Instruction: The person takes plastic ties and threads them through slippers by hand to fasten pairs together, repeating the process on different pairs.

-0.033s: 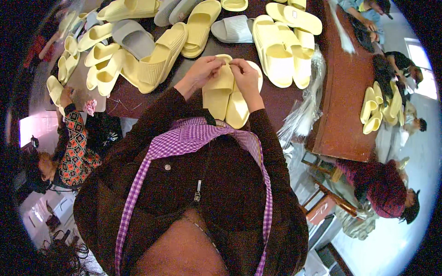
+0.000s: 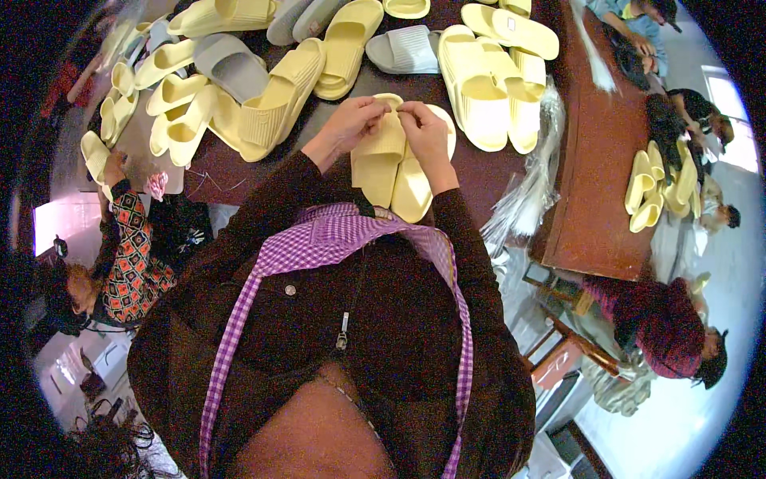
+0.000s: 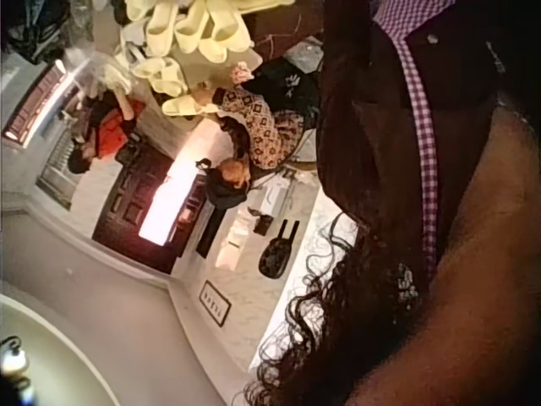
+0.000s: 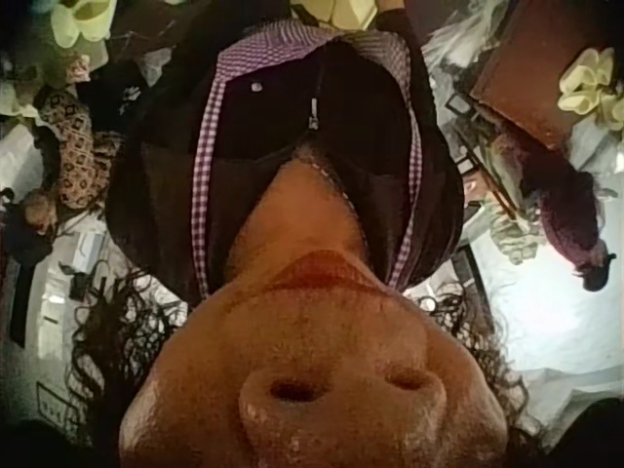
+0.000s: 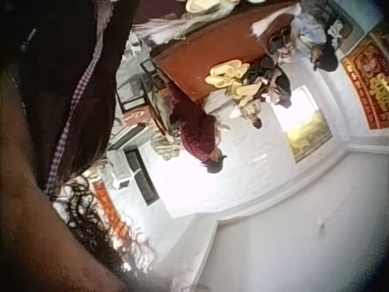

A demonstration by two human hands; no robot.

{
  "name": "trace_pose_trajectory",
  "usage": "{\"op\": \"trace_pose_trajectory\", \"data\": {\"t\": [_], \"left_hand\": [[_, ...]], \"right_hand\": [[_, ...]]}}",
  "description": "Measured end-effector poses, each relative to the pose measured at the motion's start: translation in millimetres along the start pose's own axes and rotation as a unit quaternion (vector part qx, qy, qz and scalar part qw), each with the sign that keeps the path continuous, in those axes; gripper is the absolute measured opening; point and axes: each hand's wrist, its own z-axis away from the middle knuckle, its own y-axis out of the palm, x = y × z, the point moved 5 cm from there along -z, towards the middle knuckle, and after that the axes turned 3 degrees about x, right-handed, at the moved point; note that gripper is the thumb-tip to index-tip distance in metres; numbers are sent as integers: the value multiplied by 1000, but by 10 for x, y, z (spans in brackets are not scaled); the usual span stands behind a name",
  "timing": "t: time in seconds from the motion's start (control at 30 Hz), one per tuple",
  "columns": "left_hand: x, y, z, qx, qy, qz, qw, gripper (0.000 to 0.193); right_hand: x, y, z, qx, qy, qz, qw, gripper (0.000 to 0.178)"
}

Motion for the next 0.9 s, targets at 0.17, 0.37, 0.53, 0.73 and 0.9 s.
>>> {"op": "trace_pose_trajectory", "data": {"t": [0.17,0.37,0.53,0.73,0.9], "left_hand": [[-1,-24,-29,0,-5,12,1000,16],[16,-43,-56,-3,-16,15,1000,16],[56,-78,-83,-4,0,13,1000,17],[58,-43,-81,-17,14,18,1000,16],[54,-21,-81,-28,26,17,999,16]], "right_hand": [[20,-6,-25,13,18,30,999,9],[-1,-16,-40,-2,2,58,998,11],[2,9,-23,-10,7,49,999,10],[19,9,-2,-6,41,45,998,10],[32,26,-6,-18,39,48,998,11]]}}
